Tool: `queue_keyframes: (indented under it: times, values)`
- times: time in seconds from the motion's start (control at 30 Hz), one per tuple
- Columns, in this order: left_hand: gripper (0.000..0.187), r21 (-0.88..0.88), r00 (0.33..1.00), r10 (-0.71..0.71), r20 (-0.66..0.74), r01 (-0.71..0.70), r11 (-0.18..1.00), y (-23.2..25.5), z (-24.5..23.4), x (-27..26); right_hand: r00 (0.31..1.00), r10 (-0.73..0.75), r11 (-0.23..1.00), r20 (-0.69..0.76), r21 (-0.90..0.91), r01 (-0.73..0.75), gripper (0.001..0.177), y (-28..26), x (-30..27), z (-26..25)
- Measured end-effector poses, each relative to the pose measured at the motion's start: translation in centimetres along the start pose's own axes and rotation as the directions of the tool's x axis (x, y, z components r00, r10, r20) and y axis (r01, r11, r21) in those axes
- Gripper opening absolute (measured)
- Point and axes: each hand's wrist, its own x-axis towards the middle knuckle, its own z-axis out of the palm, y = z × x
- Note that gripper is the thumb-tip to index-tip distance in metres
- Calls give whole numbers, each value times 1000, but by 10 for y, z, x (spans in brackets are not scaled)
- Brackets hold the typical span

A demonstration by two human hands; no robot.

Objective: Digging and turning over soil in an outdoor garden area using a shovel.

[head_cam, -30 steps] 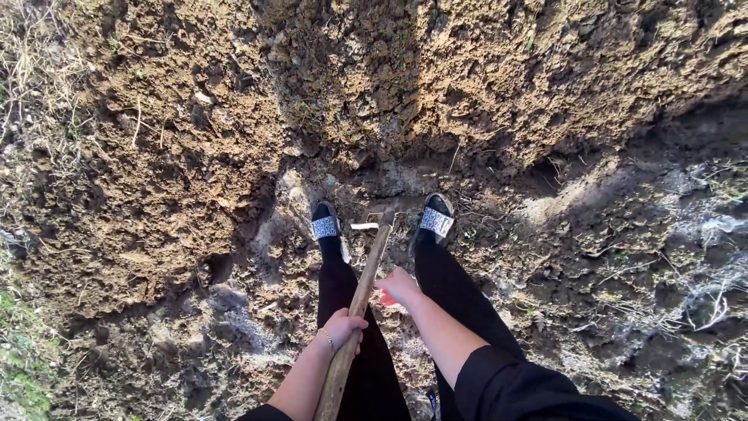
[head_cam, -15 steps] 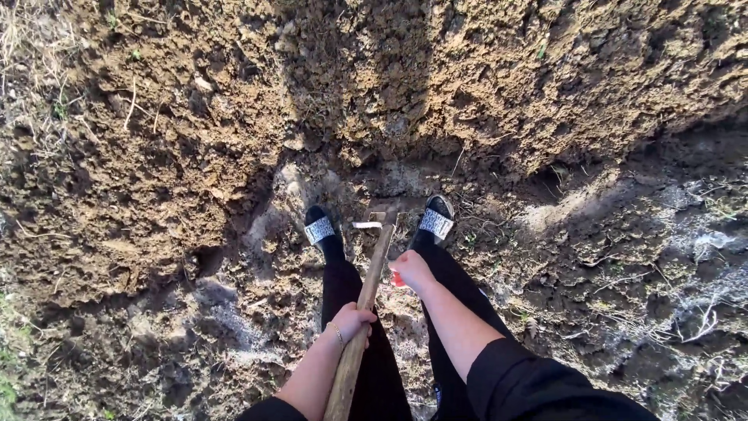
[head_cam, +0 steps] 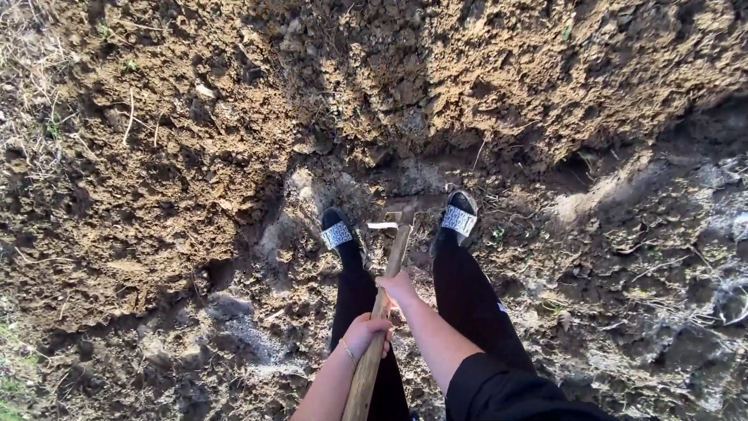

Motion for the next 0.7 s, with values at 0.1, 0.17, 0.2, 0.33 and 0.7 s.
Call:
queue_keyframes:
  times: [0.1, 0.17, 0.2, 0.33, 0.7]
  values:
    - [28, 116, 996, -52, -69, 60, 991, 8, 3, -33, 988, 135, 778, 70, 610, -150, 21, -21, -10, 11]
    - [34, 260, 988, -89, -127, 120, 958, 14, -2, -42, 983, 167, 733, 78, 657, -176, 16, -29, 7, 13]
    - [41, 397, 976, -111, -187, 178, 900, 15, -4, -46, 978, 191, 685, 87, 702, -196, 11, -30, 16, 14]
    - [39, 530, 966, -125, -226, 230, 816, 26, -17, -51, 978, 203, 737, 54, 649, -189, 27, -48, 13, 12]
    - [34, 892, 931, 6, -365, 348, 290, -55, -137, 24, 986, 166, 686, 24, 716, -133, 65, -9, 63, 72]
